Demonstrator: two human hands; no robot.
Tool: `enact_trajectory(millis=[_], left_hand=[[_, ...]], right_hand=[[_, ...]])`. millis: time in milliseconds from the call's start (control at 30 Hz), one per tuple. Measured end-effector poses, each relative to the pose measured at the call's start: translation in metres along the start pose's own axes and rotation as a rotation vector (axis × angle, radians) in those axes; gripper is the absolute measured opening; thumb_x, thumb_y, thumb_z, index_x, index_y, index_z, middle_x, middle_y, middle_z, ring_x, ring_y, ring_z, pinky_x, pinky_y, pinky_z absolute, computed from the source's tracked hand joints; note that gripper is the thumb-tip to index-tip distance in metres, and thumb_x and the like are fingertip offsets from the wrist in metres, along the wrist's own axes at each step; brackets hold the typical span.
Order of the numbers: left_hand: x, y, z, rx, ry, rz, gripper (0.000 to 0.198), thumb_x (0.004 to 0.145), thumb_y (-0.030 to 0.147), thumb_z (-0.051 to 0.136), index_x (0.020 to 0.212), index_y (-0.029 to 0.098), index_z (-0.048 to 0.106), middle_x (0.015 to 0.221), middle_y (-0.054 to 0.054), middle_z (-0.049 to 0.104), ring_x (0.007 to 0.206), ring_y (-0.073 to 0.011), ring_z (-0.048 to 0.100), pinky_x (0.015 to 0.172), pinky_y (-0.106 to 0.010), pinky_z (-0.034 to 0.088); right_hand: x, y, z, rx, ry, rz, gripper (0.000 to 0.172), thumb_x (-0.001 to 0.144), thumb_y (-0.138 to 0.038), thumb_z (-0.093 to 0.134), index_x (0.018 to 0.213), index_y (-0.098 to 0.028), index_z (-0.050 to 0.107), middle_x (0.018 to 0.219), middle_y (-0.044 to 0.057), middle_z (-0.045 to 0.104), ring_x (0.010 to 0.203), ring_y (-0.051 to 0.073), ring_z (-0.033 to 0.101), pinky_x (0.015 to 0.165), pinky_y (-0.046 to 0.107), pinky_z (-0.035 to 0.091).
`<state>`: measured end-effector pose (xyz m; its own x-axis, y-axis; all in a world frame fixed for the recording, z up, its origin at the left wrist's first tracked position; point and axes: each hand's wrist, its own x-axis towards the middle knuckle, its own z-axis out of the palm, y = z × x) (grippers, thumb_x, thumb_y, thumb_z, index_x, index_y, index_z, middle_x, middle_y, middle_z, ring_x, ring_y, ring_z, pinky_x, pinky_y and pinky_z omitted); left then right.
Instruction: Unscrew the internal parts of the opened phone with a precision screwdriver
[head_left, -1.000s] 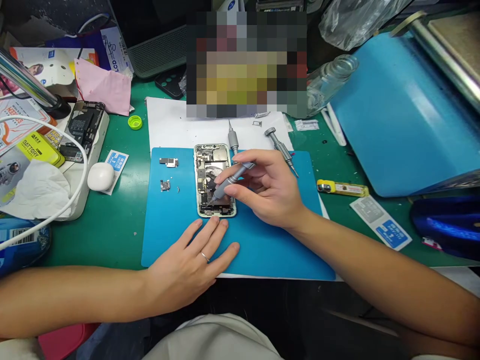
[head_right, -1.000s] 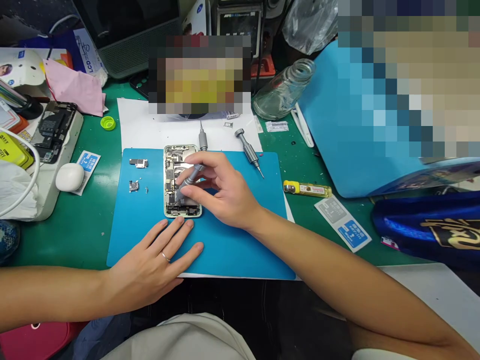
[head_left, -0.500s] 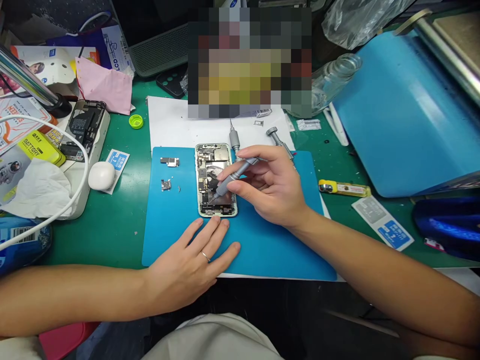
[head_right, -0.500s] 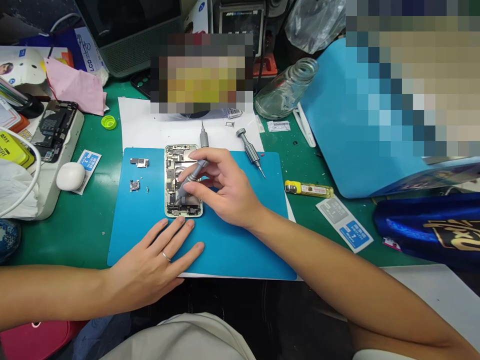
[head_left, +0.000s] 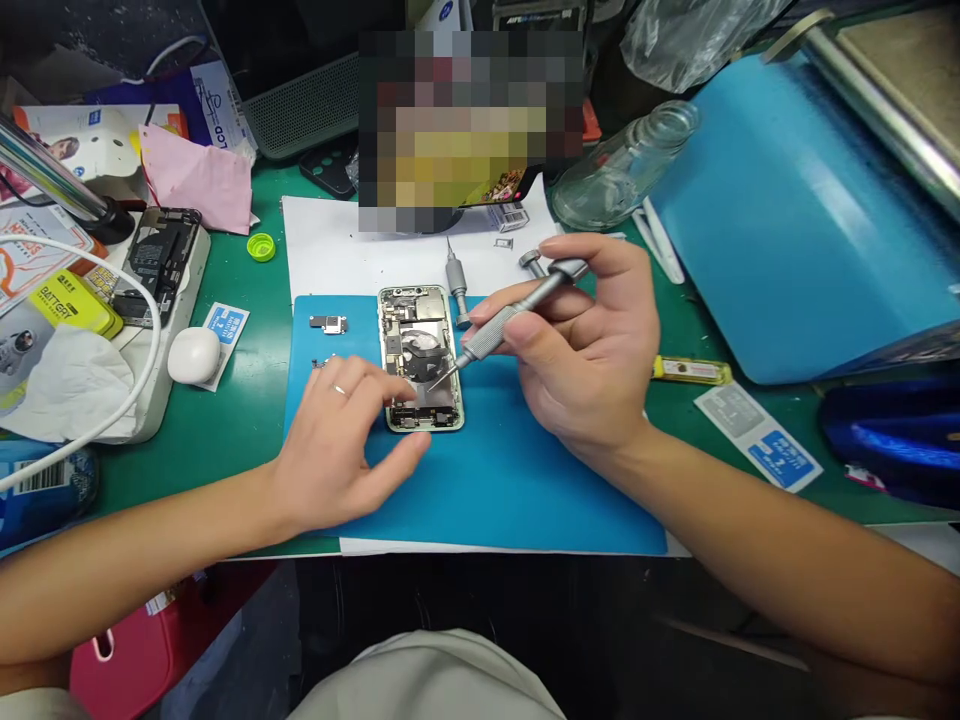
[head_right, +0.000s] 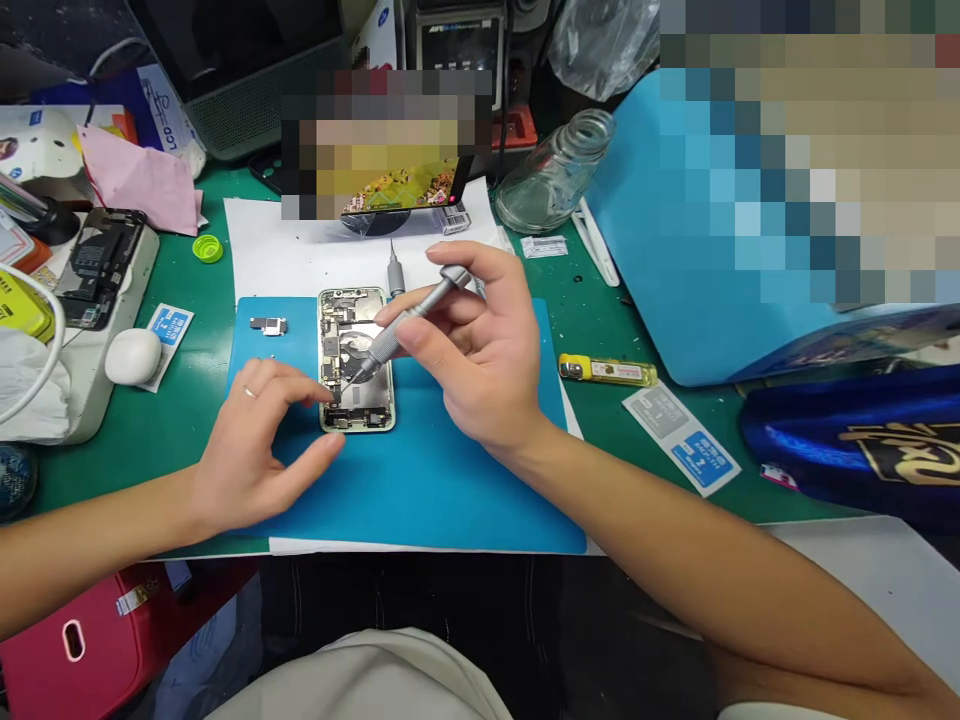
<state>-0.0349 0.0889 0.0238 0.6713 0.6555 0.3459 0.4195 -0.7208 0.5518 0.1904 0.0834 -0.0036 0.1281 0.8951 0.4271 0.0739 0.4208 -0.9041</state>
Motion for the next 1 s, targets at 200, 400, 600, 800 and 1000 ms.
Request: enact_trajectory(millis=[200,400,600,800,1000], left_hand=[[0.0016,-0.0079,0.0057,-0.017,-0.013,-0.015,0.019,0.101,0.032,0.062,0.113,0.019,0.068,0.094,-0.005,0.066,0.085,-0.0188,0.056,0.078,-0.036,0.040],[0.0005,-0.0101,0.0058,-0.077,0.003,0.032,0.012,0.100,0.026,0.065,0.106,0.018,0.073,0.090,-0.003,0.070,0.080,-0.0160,0.057,0.077,-0.034,0.038],[0.0001,-0.0100,0.0061,-0.095,0.000,0.040,0.013,0.101,0.026,0.064,0.104,0.020,0.075,0.088,-0.001,0.072,0.078,-0.0145,0.057,0.076,-0.033,0.038],[-0.0004,-0.0101,0.0057,-0.118,-0.005,0.028,0.013,0.100,0.026,0.066,0.102,0.019,0.076,0.088,-0.002,0.073,0.077,-0.0148,0.057,0.077,-0.033,0.039],[-0.0006,-0.0101,0.0062,-0.130,0.000,0.026,0.014,0.100,0.026,0.065,0.103,0.019,0.076,0.089,-0.002,0.074,0.078,-0.0154,0.057,0.076,-0.034,0.039]], right_hand=[[-0.0040,-0.0073,0.0047,0.112,-0.012,0.024,0.038,0.092,-0.034,0.072,0.121,-0.032,0.048,0.090,-0.002,0.074,0.071,0.017,0.075,0.064,0.032,0.068],[-0.0070,-0.0070,0.0070,0.104,-0.022,0.054,0.038,0.090,-0.036,0.075,0.118,-0.031,0.050,0.089,-0.001,0.073,0.082,0.019,0.076,0.066,0.033,0.068],[-0.0075,-0.0033,0.0072,0.072,-0.019,0.062,0.039,0.088,-0.034,0.077,0.118,-0.032,0.052,0.087,-0.001,0.071,0.082,0.020,0.075,0.062,0.031,0.065],[-0.0063,-0.0054,0.0070,0.143,-0.039,0.012,0.037,0.089,-0.022,0.076,0.119,-0.029,0.056,0.088,-0.001,0.074,0.083,0.017,0.075,0.064,0.027,0.067],[-0.0062,-0.0031,0.0062,0.125,-0.071,0.000,0.038,0.089,-0.023,0.076,0.121,-0.029,0.056,0.091,-0.002,0.075,0.084,0.017,0.076,0.061,0.026,0.066]])
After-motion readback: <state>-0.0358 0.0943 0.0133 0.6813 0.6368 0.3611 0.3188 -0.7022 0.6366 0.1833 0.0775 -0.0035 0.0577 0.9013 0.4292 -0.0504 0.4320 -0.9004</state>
